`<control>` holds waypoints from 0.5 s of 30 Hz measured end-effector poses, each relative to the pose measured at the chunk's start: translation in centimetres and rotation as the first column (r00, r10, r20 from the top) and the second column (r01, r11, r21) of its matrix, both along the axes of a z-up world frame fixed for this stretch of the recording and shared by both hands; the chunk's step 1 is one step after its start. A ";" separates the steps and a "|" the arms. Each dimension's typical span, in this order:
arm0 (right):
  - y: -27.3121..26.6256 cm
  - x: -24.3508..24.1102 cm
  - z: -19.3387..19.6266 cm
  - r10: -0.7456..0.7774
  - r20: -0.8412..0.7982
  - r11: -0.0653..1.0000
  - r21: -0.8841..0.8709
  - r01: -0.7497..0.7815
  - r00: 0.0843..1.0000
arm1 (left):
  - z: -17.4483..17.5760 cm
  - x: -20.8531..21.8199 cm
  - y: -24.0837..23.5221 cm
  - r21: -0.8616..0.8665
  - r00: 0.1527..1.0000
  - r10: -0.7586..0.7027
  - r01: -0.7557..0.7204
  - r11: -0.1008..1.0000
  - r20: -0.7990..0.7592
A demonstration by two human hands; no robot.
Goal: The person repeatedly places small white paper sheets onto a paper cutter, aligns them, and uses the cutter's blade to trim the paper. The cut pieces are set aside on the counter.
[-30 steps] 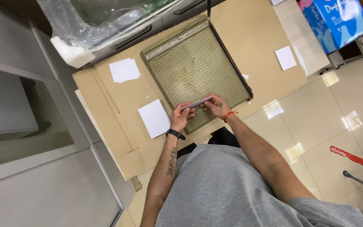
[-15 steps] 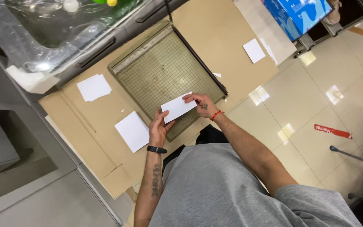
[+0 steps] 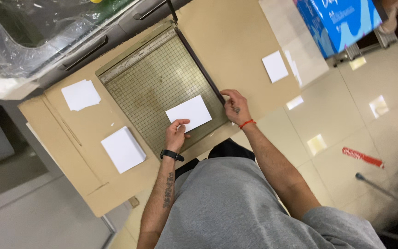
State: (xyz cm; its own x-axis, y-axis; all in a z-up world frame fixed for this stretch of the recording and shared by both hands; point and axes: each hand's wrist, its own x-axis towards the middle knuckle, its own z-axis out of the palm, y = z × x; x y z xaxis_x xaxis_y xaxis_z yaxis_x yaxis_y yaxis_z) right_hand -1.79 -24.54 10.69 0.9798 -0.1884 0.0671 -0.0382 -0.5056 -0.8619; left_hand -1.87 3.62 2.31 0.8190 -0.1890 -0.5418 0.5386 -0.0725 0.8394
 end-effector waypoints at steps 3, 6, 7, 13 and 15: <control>-5.7 1.3 -4.0 -0.040 -0.365 0.997 0.053 0.064 0.930 | -1.0 0.9 -4.4 0.125 1.000 0.012 -0.009 0.992 -0.019; -9.2 2.9 -7.6 0.038 -0.479 0.985 0.167 0.048 0.877 | -0.1 1.4 -9.0 0.180 0.997 0.049 -0.036 0.983 -0.065; -9.8 3.6 -8.7 0.062 -0.486 0.984 0.175 0.028 0.872 | -0.3 1.6 -10.2 0.189 0.995 0.071 -0.057 0.980 -0.072; -10.4 6.8 -11.6 0.249 -0.630 0.908 0.415 0.048 0.735 | 0.2 2.9 -14.8 0.202 0.987 0.090 -0.062 0.977 -0.136; -10.4 8.2 -13.0 0.202 -0.558 0.895 0.439 0.080 0.805 | 1.9 4.2 -15.4 0.331 0.997 0.008 0.018 0.943 -0.077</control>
State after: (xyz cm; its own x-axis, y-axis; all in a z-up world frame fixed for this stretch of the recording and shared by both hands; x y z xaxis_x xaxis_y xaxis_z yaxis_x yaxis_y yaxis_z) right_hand 6.43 -34.96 -2.29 0.8132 0.0029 -0.5819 -0.5777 -0.1171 -0.8078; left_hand 2.29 -11.78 4.21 0.7723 0.0083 -0.6352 0.5991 -0.3421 0.7239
